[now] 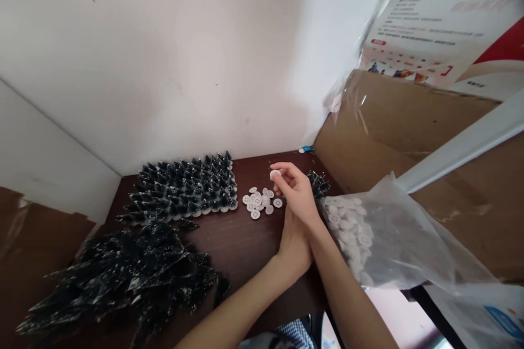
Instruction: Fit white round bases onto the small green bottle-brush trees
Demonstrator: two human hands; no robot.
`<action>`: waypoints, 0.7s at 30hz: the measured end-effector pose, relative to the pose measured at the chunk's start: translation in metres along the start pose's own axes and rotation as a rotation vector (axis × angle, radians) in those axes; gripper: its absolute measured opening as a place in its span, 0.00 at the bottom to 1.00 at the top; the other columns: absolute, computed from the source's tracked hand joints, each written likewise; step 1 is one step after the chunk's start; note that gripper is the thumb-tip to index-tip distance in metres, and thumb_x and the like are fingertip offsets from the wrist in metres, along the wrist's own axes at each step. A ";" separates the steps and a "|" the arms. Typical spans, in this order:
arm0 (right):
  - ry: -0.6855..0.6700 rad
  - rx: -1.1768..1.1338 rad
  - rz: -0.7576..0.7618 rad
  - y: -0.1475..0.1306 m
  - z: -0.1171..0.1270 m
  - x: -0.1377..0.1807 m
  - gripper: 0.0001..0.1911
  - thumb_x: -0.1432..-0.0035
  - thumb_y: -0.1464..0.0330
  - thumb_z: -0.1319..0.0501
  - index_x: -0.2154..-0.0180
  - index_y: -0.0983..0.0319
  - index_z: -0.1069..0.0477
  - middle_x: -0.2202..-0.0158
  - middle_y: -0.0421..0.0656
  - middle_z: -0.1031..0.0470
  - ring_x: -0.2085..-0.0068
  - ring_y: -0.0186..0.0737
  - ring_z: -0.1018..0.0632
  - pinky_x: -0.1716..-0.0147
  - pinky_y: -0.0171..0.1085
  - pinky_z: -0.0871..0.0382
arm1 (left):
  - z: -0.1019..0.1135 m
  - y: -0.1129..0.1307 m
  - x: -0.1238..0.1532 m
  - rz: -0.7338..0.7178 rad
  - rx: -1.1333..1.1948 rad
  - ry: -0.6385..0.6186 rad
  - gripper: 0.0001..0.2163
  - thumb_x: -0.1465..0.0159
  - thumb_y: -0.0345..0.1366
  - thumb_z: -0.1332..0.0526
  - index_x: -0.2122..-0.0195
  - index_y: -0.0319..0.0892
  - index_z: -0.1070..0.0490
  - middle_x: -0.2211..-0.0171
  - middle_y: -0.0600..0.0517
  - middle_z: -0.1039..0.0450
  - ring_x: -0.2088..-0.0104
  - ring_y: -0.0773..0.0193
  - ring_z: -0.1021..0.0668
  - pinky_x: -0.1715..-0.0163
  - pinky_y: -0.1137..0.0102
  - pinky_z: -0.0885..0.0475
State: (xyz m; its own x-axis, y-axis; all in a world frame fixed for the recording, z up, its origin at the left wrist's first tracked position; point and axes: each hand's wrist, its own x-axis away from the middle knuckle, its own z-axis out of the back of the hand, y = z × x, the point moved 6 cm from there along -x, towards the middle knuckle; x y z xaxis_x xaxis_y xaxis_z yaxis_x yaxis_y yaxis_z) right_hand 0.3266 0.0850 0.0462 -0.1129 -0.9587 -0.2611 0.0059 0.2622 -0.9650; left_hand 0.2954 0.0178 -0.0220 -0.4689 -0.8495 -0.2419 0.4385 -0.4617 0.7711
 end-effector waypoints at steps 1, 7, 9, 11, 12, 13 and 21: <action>-0.002 -0.057 -0.028 0.006 -0.002 -0.004 0.14 0.44 0.58 0.35 0.59 0.58 0.27 0.70 0.38 0.29 0.73 0.34 0.28 0.75 0.34 0.32 | 0.006 0.001 0.011 -0.005 -0.039 -0.023 0.32 0.36 0.26 0.44 0.30 0.41 0.48 0.30 0.38 0.46 0.30 0.39 0.43 0.31 0.43 0.47; -0.025 -0.181 -0.176 0.035 -0.011 -0.009 0.16 0.55 0.61 0.29 0.64 0.59 0.27 0.72 0.38 0.27 0.74 0.34 0.28 0.74 0.35 0.31 | 0.042 -0.003 0.076 -0.030 -0.391 -0.129 0.38 0.39 0.17 0.49 0.28 0.40 0.57 0.26 0.36 0.64 0.27 0.45 0.59 0.34 0.41 0.43; -0.027 -0.181 -0.186 0.038 -0.014 -0.005 0.17 0.57 0.62 0.28 0.64 0.59 0.26 0.70 0.39 0.26 0.72 0.35 0.26 0.74 0.35 0.30 | 0.042 -0.006 0.079 -0.038 -0.353 -0.187 0.37 0.40 0.16 0.50 0.29 0.40 0.54 0.26 0.37 0.65 0.27 0.47 0.59 0.33 0.45 0.42; -0.002 -0.158 -0.173 0.039 -0.012 -0.001 0.16 0.57 0.64 0.28 0.64 0.60 0.26 0.69 0.40 0.24 0.70 0.37 0.25 0.73 0.35 0.30 | 0.037 -0.004 0.073 -0.052 -0.315 -0.242 0.35 0.40 0.17 0.48 0.30 0.37 0.50 0.26 0.35 0.65 0.27 0.46 0.58 0.32 0.47 0.43; 0.015 -0.140 -0.158 0.039 -0.010 0.001 0.14 0.56 0.64 0.29 0.64 0.60 0.26 0.68 0.41 0.23 0.69 0.38 0.24 0.71 0.36 0.29 | 0.034 -0.002 0.069 -0.066 -0.304 -0.267 0.33 0.39 0.19 0.47 0.31 0.35 0.48 0.26 0.33 0.64 0.27 0.45 0.58 0.32 0.48 0.43; 0.032 -0.117 -0.136 0.039 -0.007 0.003 0.13 0.54 0.64 0.30 0.65 0.60 0.25 0.67 0.42 0.22 0.67 0.39 0.23 0.70 0.36 0.29 | 0.030 0.001 0.065 -0.083 -0.299 -0.297 0.32 0.39 0.21 0.45 0.32 0.32 0.47 0.27 0.31 0.62 0.27 0.43 0.57 0.32 0.48 0.43; 0.087 0.284 0.067 0.035 0.023 0.003 0.08 0.46 0.67 0.36 0.63 0.61 0.24 0.60 0.46 0.25 0.67 0.39 0.27 0.69 0.38 0.28 | 0.041 0.019 0.078 -0.293 -0.370 -0.278 0.24 0.38 0.21 0.47 0.40 0.40 0.34 0.35 0.40 0.37 0.37 0.48 0.31 0.41 0.52 0.30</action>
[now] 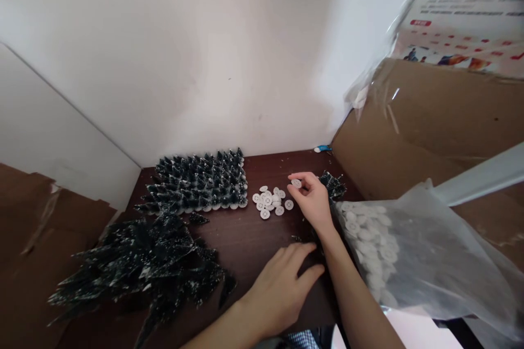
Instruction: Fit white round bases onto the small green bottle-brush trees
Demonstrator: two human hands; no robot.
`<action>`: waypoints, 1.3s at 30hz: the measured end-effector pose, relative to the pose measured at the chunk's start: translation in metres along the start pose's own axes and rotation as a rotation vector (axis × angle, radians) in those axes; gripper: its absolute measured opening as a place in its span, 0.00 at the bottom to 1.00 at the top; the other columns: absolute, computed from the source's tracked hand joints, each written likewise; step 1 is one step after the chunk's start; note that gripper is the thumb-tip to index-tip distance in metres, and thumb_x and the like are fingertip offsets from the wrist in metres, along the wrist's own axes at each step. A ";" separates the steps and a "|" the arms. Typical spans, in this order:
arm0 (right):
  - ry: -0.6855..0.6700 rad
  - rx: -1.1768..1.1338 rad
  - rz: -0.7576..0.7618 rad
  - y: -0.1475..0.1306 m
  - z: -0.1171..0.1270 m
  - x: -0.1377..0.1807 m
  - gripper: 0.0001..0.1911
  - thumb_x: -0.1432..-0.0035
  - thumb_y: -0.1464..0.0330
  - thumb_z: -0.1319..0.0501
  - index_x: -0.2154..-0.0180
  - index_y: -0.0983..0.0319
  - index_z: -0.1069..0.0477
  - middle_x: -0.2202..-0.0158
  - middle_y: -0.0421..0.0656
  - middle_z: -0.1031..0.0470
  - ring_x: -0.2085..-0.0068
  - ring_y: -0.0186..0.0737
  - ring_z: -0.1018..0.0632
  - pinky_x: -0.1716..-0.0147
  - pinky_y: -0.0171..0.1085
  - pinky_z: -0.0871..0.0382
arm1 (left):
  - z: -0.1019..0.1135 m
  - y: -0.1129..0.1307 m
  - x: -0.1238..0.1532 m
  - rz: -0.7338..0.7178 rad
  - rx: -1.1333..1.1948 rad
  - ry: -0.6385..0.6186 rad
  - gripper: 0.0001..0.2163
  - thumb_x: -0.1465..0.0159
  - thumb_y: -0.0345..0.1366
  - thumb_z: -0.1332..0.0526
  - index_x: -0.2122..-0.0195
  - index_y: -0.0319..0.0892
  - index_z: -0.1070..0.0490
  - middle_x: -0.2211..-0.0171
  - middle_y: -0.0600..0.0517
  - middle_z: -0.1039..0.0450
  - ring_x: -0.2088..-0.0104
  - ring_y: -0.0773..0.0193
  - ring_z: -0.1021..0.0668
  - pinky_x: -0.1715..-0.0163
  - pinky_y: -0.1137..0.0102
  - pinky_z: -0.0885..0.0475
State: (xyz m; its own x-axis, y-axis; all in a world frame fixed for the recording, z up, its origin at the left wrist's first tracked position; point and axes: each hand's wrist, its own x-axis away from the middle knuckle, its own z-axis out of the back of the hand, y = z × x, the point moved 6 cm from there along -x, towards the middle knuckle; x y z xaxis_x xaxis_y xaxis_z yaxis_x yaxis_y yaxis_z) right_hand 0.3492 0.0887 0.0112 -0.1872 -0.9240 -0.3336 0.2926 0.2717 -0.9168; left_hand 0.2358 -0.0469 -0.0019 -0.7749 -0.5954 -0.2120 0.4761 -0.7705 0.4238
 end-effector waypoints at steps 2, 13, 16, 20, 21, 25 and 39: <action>-0.010 0.104 0.078 -0.007 -0.001 0.001 0.06 0.45 0.70 0.39 0.64 0.61 0.24 0.60 0.46 0.27 0.67 0.39 0.27 0.70 0.38 0.28 | 0.011 -0.003 0.011 0.030 0.003 0.069 0.23 0.39 0.19 0.48 0.45 0.40 0.31 0.45 0.41 0.29 0.49 0.54 0.24 0.50 0.58 0.23; -0.272 0.352 0.255 -0.020 -0.039 0.021 0.15 0.46 0.81 0.48 0.63 0.61 0.27 0.58 0.47 0.31 0.66 0.39 0.27 0.66 0.38 0.31 | 0.027 -0.039 0.073 0.278 -0.175 0.136 0.30 0.49 0.14 0.51 0.47 0.42 0.31 0.39 0.40 0.36 0.40 0.48 0.31 0.44 0.50 0.27; -0.333 0.332 0.234 -0.018 -0.044 0.023 0.13 0.42 0.79 0.48 0.66 0.60 0.27 0.59 0.46 0.30 0.68 0.37 0.27 0.68 0.37 0.32 | 0.024 -0.043 0.082 0.294 -0.206 0.129 0.30 0.50 0.13 0.52 0.49 0.41 0.30 0.36 0.40 0.38 0.37 0.50 0.33 0.42 0.51 0.28; -0.340 0.308 0.198 -0.019 -0.043 0.023 0.11 0.39 0.77 0.46 0.66 0.60 0.28 0.60 0.44 0.30 0.71 0.35 0.29 0.69 0.36 0.33 | 0.025 -0.046 0.088 0.312 -0.205 0.153 0.30 0.47 0.12 0.54 0.49 0.42 0.29 0.35 0.41 0.38 0.35 0.51 0.34 0.42 0.52 0.27; -0.336 0.311 0.191 -0.019 -0.042 0.022 0.10 0.38 0.76 0.46 0.65 0.60 0.27 0.59 0.44 0.29 0.72 0.35 0.29 0.69 0.36 0.33 | 0.024 -0.047 0.090 0.317 -0.199 0.168 0.30 0.46 0.12 0.54 0.48 0.42 0.29 0.34 0.42 0.39 0.35 0.51 0.35 0.42 0.52 0.28; -0.377 0.361 0.192 -0.020 -0.042 0.022 0.07 0.36 0.73 0.43 0.61 0.59 0.26 0.57 0.44 0.28 0.66 0.37 0.26 0.62 0.37 0.30 | 0.021 -0.053 0.102 0.344 -0.201 0.226 0.31 0.45 0.13 0.55 0.46 0.44 0.30 0.32 0.43 0.42 0.33 0.53 0.38 0.40 0.52 0.30; -0.511 0.717 0.249 -0.007 -0.060 0.033 0.11 0.38 0.70 0.36 0.53 0.62 0.25 0.57 0.48 0.26 0.54 0.50 0.26 0.50 0.48 0.32 | 0.041 -0.055 0.105 0.352 -0.249 0.242 0.28 0.42 0.16 0.50 0.43 0.45 0.31 0.34 0.44 0.40 0.33 0.50 0.38 0.39 0.48 0.32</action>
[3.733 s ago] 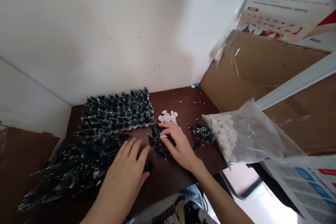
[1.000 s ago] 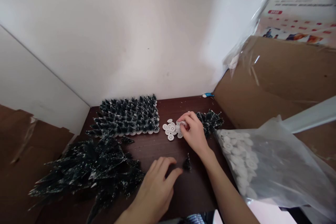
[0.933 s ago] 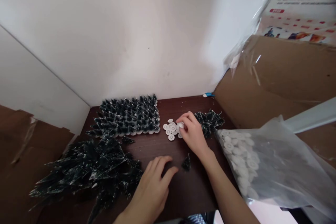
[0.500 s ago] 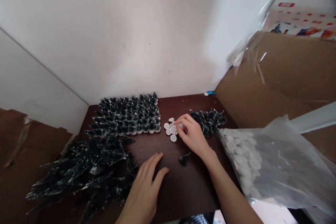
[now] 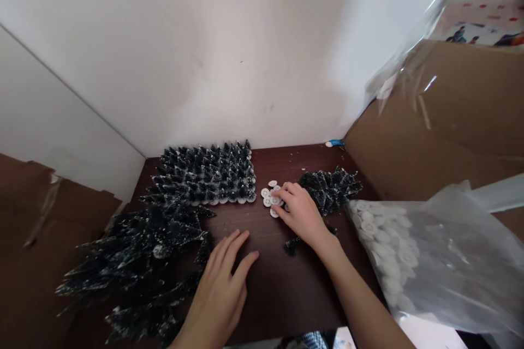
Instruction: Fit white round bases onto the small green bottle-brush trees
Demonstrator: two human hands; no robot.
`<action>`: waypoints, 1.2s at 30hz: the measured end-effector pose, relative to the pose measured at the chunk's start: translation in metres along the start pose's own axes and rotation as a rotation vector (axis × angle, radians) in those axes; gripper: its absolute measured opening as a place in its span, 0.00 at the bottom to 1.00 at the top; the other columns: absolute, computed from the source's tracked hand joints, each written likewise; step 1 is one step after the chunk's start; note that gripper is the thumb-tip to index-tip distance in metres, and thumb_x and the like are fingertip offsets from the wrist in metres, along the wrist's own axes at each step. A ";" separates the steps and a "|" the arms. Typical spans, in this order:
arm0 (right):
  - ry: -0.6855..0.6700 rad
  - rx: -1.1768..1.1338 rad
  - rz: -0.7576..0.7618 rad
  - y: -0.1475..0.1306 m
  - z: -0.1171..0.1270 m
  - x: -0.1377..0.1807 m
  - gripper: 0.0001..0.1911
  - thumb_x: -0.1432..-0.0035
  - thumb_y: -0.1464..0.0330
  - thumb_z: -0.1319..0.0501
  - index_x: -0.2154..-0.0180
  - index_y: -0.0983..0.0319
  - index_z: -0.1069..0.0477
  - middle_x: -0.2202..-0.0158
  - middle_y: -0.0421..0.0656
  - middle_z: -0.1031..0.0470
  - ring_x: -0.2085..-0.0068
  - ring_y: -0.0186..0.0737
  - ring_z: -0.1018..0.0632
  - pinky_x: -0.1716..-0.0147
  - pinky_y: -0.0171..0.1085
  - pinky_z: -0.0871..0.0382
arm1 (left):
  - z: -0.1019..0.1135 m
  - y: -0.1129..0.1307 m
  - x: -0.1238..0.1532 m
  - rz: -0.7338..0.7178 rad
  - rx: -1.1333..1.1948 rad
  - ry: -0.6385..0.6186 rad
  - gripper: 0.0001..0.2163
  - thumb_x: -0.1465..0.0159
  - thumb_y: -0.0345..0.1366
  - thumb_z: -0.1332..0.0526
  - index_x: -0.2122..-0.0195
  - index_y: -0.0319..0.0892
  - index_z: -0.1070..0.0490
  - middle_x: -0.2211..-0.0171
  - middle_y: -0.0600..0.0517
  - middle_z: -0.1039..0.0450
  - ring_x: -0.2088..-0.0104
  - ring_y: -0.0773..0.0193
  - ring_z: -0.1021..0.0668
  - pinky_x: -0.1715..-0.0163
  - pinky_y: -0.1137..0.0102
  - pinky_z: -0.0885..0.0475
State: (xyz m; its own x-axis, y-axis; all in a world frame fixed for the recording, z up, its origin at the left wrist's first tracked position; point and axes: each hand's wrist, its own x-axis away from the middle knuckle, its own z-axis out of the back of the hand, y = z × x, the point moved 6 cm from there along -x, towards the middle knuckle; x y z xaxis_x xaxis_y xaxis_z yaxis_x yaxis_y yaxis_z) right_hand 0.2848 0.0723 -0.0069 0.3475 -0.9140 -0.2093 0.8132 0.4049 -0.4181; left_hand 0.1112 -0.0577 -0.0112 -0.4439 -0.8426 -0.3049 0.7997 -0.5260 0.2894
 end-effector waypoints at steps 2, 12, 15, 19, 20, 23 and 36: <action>-0.004 0.006 -0.008 0.000 -0.001 0.000 0.11 0.38 0.70 0.36 0.53 0.62 0.24 0.57 0.48 0.26 0.54 0.50 0.27 0.52 0.47 0.32 | 0.002 0.003 -0.001 -0.027 0.026 0.006 0.28 0.42 0.16 0.50 0.44 0.45 0.31 0.34 0.45 0.40 0.32 0.50 0.39 0.37 0.47 0.34; 0.016 0.023 -0.043 0.001 -0.001 0.000 0.08 0.39 0.70 0.36 0.57 0.63 0.24 0.59 0.49 0.26 0.54 0.51 0.26 0.53 0.46 0.31 | 0.003 0.040 -0.025 -0.115 0.213 0.009 0.23 0.42 0.16 0.49 0.49 0.42 0.30 0.42 0.41 0.32 0.42 0.50 0.31 0.46 0.51 0.27; 0.034 -0.022 -0.058 0.003 0.003 -0.001 0.06 0.39 0.70 0.36 0.59 0.64 0.24 0.59 0.49 0.26 0.55 0.51 0.26 0.54 0.47 0.31 | -0.007 0.047 -0.038 -0.050 0.287 0.017 0.21 0.39 0.17 0.48 0.50 0.42 0.30 0.48 0.42 0.29 0.51 0.53 0.27 0.53 0.55 0.24; 0.122 -0.241 -0.108 0.011 0.012 -0.002 0.05 0.41 0.70 0.35 0.61 0.62 0.24 0.61 0.46 0.26 0.59 0.45 0.25 0.57 0.42 0.30 | -0.021 0.047 -0.054 0.046 0.333 0.013 0.19 0.37 0.19 0.47 0.48 0.43 0.30 0.52 0.44 0.30 0.54 0.54 0.27 0.55 0.57 0.24; 0.150 -0.309 -0.121 0.014 0.015 -0.003 0.05 0.41 0.70 0.35 0.61 0.62 0.24 0.62 0.45 0.26 0.61 0.43 0.25 0.59 0.41 0.30 | -0.024 0.045 -0.058 0.066 0.329 -0.001 0.18 0.36 0.20 0.47 0.48 0.43 0.30 0.53 0.45 0.30 0.54 0.54 0.27 0.55 0.57 0.24; 0.239 -0.474 -0.151 0.021 0.023 -0.003 0.05 0.41 0.67 0.35 0.62 0.61 0.23 0.65 0.43 0.25 0.67 0.38 0.27 0.64 0.38 0.31 | -0.032 0.042 -0.067 0.109 0.325 -0.066 0.18 0.36 0.20 0.47 0.48 0.42 0.31 0.54 0.45 0.30 0.54 0.54 0.27 0.55 0.56 0.25; 0.334 -0.841 -0.276 0.034 0.024 -0.002 0.14 0.45 0.58 0.33 0.62 0.61 0.22 0.65 0.45 0.21 0.67 0.39 0.24 0.66 0.38 0.30 | -0.049 0.057 -0.086 0.167 0.257 -0.245 0.16 0.34 0.30 0.39 0.46 0.43 0.33 0.53 0.47 0.28 0.53 0.51 0.25 0.54 0.54 0.24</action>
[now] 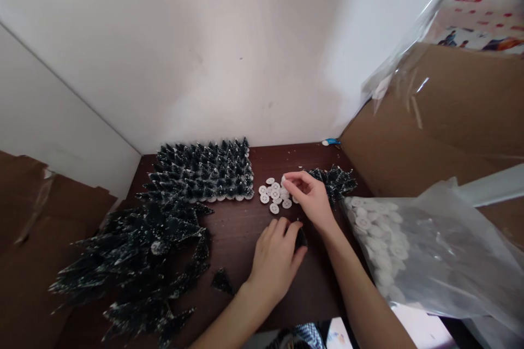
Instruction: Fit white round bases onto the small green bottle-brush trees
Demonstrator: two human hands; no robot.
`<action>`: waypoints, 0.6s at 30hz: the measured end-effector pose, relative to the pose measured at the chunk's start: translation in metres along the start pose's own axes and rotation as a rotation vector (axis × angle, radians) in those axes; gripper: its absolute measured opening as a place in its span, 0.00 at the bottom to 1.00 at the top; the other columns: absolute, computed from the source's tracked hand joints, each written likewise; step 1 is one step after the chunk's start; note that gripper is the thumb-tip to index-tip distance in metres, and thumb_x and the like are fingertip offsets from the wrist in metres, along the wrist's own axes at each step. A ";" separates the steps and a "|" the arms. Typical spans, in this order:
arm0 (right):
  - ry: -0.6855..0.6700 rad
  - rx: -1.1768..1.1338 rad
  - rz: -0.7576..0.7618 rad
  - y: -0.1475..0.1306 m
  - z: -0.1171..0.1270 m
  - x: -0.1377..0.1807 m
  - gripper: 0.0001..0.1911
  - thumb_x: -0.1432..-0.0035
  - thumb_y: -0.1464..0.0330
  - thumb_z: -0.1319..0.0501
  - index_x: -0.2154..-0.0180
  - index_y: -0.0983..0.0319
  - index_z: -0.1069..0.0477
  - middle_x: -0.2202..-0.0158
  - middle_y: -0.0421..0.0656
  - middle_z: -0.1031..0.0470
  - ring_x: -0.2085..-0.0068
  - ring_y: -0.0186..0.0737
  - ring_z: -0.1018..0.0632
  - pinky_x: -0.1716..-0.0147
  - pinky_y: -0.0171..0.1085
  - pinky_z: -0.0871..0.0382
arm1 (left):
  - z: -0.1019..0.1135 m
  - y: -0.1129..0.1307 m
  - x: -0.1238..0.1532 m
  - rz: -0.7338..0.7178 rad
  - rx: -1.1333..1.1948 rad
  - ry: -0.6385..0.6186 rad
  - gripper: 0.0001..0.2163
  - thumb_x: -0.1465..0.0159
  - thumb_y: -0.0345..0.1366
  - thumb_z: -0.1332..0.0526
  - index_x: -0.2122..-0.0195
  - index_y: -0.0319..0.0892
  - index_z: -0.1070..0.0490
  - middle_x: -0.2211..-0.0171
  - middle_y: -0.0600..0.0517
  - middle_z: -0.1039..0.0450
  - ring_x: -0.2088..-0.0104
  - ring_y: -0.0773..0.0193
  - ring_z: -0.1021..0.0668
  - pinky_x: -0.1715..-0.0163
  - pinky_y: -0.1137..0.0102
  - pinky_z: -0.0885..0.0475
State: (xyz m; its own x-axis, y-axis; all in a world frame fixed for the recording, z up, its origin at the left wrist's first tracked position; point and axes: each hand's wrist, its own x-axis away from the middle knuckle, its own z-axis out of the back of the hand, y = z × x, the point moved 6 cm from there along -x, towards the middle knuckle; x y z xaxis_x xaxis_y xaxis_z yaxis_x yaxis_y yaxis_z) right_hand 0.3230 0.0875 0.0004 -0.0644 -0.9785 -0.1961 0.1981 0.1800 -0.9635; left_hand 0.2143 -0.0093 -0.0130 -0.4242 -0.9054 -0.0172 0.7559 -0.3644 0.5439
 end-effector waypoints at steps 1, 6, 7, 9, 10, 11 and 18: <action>0.010 -0.021 -0.013 0.000 0.001 0.000 0.14 0.46 0.58 0.32 0.62 0.61 0.22 0.66 0.45 0.21 0.66 0.40 0.24 0.66 0.39 0.29 | -0.001 0.002 -0.003 -0.004 -0.013 0.000 0.16 0.34 0.30 0.40 0.45 0.43 0.33 0.53 0.47 0.28 0.54 0.51 0.25 0.54 0.54 0.24; 0.022 -0.185 -0.106 0.004 0.001 -0.001 0.16 0.51 0.57 0.29 0.64 0.60 0.22 0.65 0.45 0.19 0.62 0.45 0.19 0.60 0.43 0.24 | -0.006 0.007 -0.011 -0.030 -0.031 0.009 0.20 0.36 0.25 0.43 0.43 0.44 0.34 0.54 0.46 0.28 0.54 0.52 0.25 0.54 0.55 0.25; 0.014 -0.220 -0.120 0.005 0.001 -0.001 0.16 0.52 0.57 0.28 0.64 0.60 0.22 0.65 0.45 0.18 0.61 0.45 0.19 0.58 0.44 0.24 | -0.007 0.007 -0.011 -0.025 -0.022 0.009 0.21 0.37 0.24 0.44 0.43 0.44 0.34 0.54 0.47 0.28 0.54 0.52 0.25 0.54 0.55 0.25; -0.021 -0.291 -0.136 0.003 -0.002 0.000 0.15 0.51 0.58 0.28 0.64 0.60 0.22 0.62 0.45 0.18 0.58 0.46 0.19 0.53 0.45 0.25 | -0.006 0.005 -0.008 -0.009 0.013 0.014 0.20 0.37 0.24 0.44 0.44 0.44 0.33 0.54 0.47 0.28 0.54 0.52 0.25 0.54 0.55 0.25; -0.046 -0.333 -0.139 0.001 -0.003 0.001 0.14 0.50 0.59 0.28 0.64 0.60 0.22 0.61 0.45 0.18 0.56 0.46 0.19 0.50 0.46 0.26 | -0.005 0.002 -0.005 0.000 0.037 0.021 0.20 0.37 0.24 0.44 0.45 0.44 0.33 0.54 0.47 0.28 0.54 0.52 0.25 0.54 0.55 0.24; -0.068 -0.381 -0.140 -0.001 -0.006 0.002 0.13 0.49 0.59 0.28 0.64 0.59 0.22 0.59 0.45 0.17 0.54 0.46 0.19 0.48 0.47 0.27 | -0.002 -0.001 -0.002 0.008 0.060 0.031 0.19 0.37 0.25 0.44 0.45 0.44 0.32 0.55 0.48 0.28 0.54 0.52 0.24 0.54 0.55 0.24; -0.139 -0.721 -0.196 -0.012 -0.047 0.019 0.11 0.46 0.60 0.30 0.65 0.58 0.27 0.46 0.47 0.22 0.41 0.49 0.24 0.38 0.53 0.35 | 0.016 -0.031 0.037 0.044 0.112 0.131 0.18 0.36 0.27 0.45 0.45 0.44 0.31 0.56 0.47 0.28 0.56 0.53 0.23 0.57 0.57 0.23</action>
State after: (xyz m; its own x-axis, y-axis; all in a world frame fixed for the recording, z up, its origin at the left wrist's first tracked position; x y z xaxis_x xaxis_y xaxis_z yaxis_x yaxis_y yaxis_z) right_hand 0.2734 0.0711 -0.0005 0.1010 -0.9944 -0.0300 -0.4960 -0.0242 -0.8680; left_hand 0.1674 -0.0279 -0.0171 -0.3178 -0.9432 -0.0971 0.7087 -0.3043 0.6365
